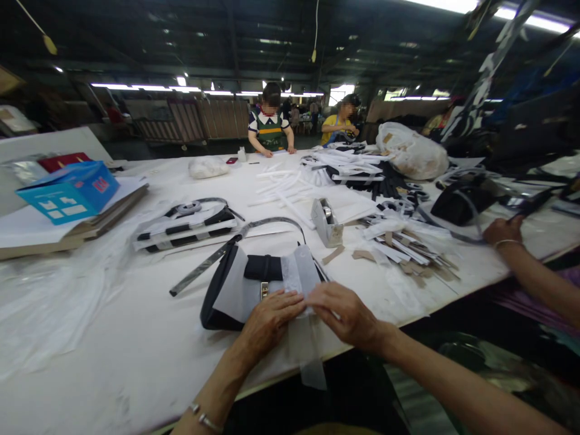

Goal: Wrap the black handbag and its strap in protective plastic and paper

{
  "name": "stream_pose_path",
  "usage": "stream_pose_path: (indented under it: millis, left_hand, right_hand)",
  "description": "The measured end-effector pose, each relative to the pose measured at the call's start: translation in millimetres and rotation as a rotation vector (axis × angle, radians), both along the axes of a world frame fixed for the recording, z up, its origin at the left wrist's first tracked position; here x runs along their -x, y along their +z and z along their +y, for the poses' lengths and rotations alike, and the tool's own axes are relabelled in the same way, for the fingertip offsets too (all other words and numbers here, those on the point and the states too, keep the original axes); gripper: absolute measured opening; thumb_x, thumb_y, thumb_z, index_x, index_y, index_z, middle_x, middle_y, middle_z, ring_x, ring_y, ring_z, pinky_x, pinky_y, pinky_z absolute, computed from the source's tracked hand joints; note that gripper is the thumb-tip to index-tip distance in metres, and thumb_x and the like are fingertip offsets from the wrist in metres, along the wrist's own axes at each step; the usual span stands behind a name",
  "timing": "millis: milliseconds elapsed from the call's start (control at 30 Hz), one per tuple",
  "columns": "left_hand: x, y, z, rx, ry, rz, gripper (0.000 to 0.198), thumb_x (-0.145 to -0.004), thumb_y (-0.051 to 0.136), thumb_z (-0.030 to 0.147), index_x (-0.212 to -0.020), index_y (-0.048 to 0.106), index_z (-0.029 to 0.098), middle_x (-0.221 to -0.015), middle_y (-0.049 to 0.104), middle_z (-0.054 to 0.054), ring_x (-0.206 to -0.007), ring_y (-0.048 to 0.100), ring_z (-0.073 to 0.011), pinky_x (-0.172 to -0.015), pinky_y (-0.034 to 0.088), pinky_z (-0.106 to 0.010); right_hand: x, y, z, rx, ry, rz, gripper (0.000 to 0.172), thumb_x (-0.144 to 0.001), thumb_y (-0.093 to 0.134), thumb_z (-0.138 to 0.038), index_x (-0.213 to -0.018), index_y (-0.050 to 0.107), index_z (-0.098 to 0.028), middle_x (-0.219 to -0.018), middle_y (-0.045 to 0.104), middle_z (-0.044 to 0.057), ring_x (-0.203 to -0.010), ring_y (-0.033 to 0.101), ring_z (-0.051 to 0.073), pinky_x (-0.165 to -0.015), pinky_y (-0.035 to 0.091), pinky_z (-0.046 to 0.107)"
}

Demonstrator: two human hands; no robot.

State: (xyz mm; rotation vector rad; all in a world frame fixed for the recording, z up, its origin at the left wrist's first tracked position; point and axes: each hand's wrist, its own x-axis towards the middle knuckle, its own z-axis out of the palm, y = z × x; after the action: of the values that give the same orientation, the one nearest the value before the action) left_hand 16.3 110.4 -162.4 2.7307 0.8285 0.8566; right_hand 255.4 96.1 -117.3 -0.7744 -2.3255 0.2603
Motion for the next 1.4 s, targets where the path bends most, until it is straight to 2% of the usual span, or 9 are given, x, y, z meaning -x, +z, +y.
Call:
stream_pose_path:
  millis: [67, 167, 400, 500, 900, 1000, 1100, 1233, 1400]
  left_hand:
    - [0, 2.8, -1, 0.008, 0.004, -0.010, 0.057, -0.083, 0.041, -0.003, -0.130, 0.057, 0.024, -0.130, 0.065, -0.005, -0.124, 0.058, -0.0163, -0.109, 0.045, -0.040]
    - [1, 6.4, -3, 0.010, 0.009, -0.024, 0.060, -0.080, 0.041, -0.004, -0.131, 0.056, 0.025, -0.131, 0.065, -0.005, -0.123, 0.058, -0.0161, -0.109, 0.045, -0.040]
    - [0, 8.6, -5, -0.005, 0.024, -0.049, 0.070, -0.075, 0.035, -0.008, -0.134, 0.053, 0.025, -0.137, 0.059, -0.004, -0.132, 0.050, -0.0158, -0.111, 0.044, -0.040]
    - [0, 7.8, -4, -0.002, 0.027, -0.062, 0.069, -0.076, 0.036, -0.008, -0.135, 0.052, 0.025, -0.139, 0.058, -0.004, -0.135, 0.046, -0.0163, -0.110, 0.044, -0.040]
    - [1, 6.4, -2, -0.026, 0.045, -0.050, 0.055, -0.090, 0.038, 0.000, -0.138, 0.049, 0.026, -0.138, 0.059, -0.006, -0.130, 0.052, -0.0171, -0.110, 0.045, -0.039]
    - [0, 2.5, 0, -0.068, 0.026, -0.025, 0.054, -0.091, 0.038, 0.001, -0.138, 0.049, 0.025, -0.137, 0.060, -0.006, -0.130, 0.052, -0.0184, -0.108, 0.047, -0.041]
    - [0, 0.8, 0, -0.085, -0.001, 0.009, 0.051, -0.092, 0.039, 0.002, -0.138, 0.049, 0.024, -0.135, 0.061, -0.007, -0.128, 0.054, -0.0193, -0.107, 0.047, -0.042]
    - [-2, 1.4, -1, -0.105, 0.005, 0.004, 0.049, -0.091, 0.041, 0.004, -0.136, 0.049, 0.023, -0.133, 0.063, -0.007, -0.126, 0.056, -0.0202, -0.105, 0.050, -0.044]
    - [-3, -2.0, -4, -0.060, 0.101, -0.036, 0.053, -0.084, 0.044, 0.004, -0.135, 0.046, 0.019, -0.128, 0.065, -0.010, -0.120, 0.061, -0.0219, -0.104, 0.051, -0.044]
  right_hand:
    - [-14, -6.5, -40, -0.011, 0.138, -0.091, 0.032, -0.091, 0.048, -0.011, -0.117, 0.062, -0.021, -0.105, 0.072, 0.008, -0.108, 0.064, 0.018, -0.101, 0.048, 0.036]
    - [-20, -26.1, -73, -0.083, 0.123, -0.226, 0.041, -0.089, 0.046, -0.008, -0.126, 0.059, -0.021, -0.117, 0.070, 0.009, -0.121, 0.058, 0.021, -0.108, 0.044, 0.040]
    - [8, -57.4, -57, -0.201, 0.082, -0.062, 0.025, -0.095, 0.043, -0.009, -0.106, 0.065, -0.017, -0.096, 0.074, 0.006, -0.105, 0.065, 0.018, -0.110, 0.043, 0.042]
    - [13, -59.5, -61, -0.172, 0.107, 0.038, 0.026, -0.095, 0.041, -0.006, -0.104, 0.064, -0.016, -0.093, 0.075, 0.005, -0.093, 0.069, 0.015, -0.113, 0.041, 0.042]
    - [13, -69.6, -91, -0.093, 0.131, 0.178, 0.021, -0.097, 0.046, -0.017, -0.107, 0.064, -0.016, -0.096, 0.077, 0.008, -0.105, 0.069, 0.016, -0.112, 0.041, 0.035]
    - [14, -57.5, -92, -0.021, 0.207, 0.145, 0.018, -0.098, 0.050, -0.025, -0.103, 0.065, -0.017, -0.094, 0.077, 0.006, -0.100, 0.071, 0.015, -0.110, 0.043, 0.032]
    - [18, -24.8, -81, 0.150, 0.296, 0.216, 0.016, -0.095, 0.059, -0.030, -0.091, 0.067, -0.017, -0.083, 0.076, 0.003, -0.083, 0.073, 0.012, -0.093, 0.052, 0.020]
    - [24, 10.4, -33, 0.151, 0.079, 0.329, 0.007, -0.091, 0.063, -0.022, -0.091, 0.070, -0.018, -0.087, 0.075, 0.004, -0.085, 0.070, 0.015, -0.083, 0.055, 0.024]
    - [23, -5.8, 23, 0.162, -0.037, 0.183, 0.012, -0.084, 0.070, -0.021, -0.096, 0.071, -0.019, -0.092, 0.075, 0.005, -0.087, 0.069, 0.019, -0.082, 0.054, 0.029]
